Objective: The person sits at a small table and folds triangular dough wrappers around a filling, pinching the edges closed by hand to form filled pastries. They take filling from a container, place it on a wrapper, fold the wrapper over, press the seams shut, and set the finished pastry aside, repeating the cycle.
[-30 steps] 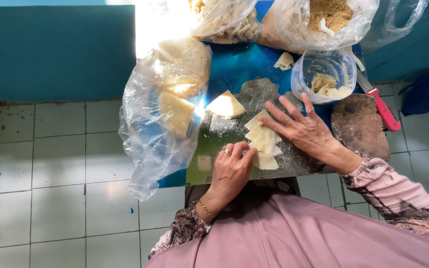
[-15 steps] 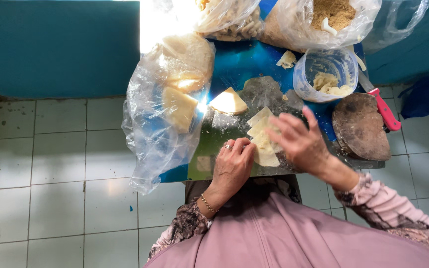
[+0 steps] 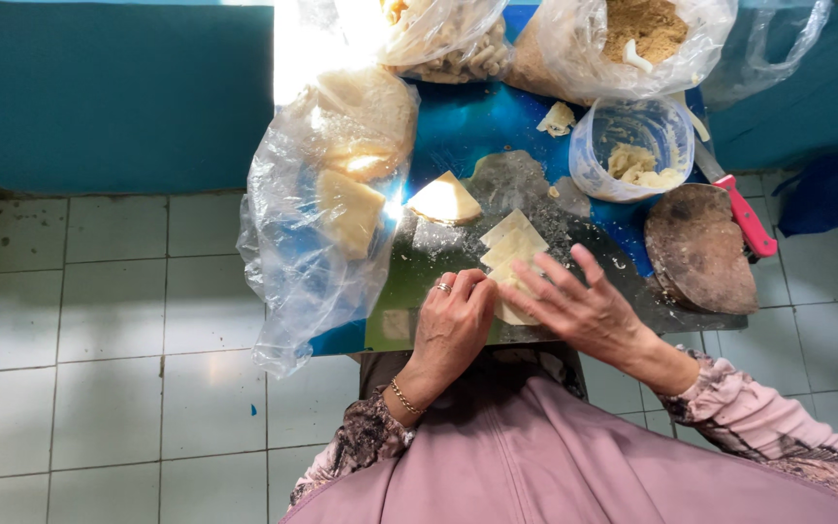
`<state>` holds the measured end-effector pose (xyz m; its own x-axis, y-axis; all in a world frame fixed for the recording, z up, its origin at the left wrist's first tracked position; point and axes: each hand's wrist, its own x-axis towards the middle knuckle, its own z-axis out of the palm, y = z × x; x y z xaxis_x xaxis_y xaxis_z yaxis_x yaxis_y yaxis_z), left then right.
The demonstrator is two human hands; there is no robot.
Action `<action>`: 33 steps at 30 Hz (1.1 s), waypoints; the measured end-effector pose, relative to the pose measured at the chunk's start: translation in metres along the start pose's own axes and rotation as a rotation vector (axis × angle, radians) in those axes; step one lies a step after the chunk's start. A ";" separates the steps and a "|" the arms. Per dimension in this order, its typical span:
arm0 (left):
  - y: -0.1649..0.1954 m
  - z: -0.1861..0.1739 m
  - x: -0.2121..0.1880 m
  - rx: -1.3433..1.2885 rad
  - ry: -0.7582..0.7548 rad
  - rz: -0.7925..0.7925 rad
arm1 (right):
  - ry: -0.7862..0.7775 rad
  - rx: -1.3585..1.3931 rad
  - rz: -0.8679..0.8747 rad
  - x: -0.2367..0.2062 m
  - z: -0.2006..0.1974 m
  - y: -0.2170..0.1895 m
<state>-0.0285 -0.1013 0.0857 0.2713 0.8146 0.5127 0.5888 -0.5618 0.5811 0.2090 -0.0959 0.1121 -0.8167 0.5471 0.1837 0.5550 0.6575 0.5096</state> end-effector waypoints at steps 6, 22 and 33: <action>0.000 -0.001 -0.001 -0.004 -0.040 -0.006 | -0.003 -0.092 -0.047 -0.005 0.013 0.009; 0.000 -0.002 -0.001 -0.017 -0.018 0.000 | -0.077 -0.248 0.044 0.037 0.055 0.066; -0.003 0.004 -0.002 -0.024 0.004 0.006 | -0.079 0.094 0.024 -0.006 0.009 -0.008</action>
<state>-0.0276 -0.1013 0.0803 0.2717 0.8108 0.5184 0.5685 -0.5699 0.5933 0.2108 -0.0999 0.0996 -0.7902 0.5997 0.1264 0.5896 0.6875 0.4240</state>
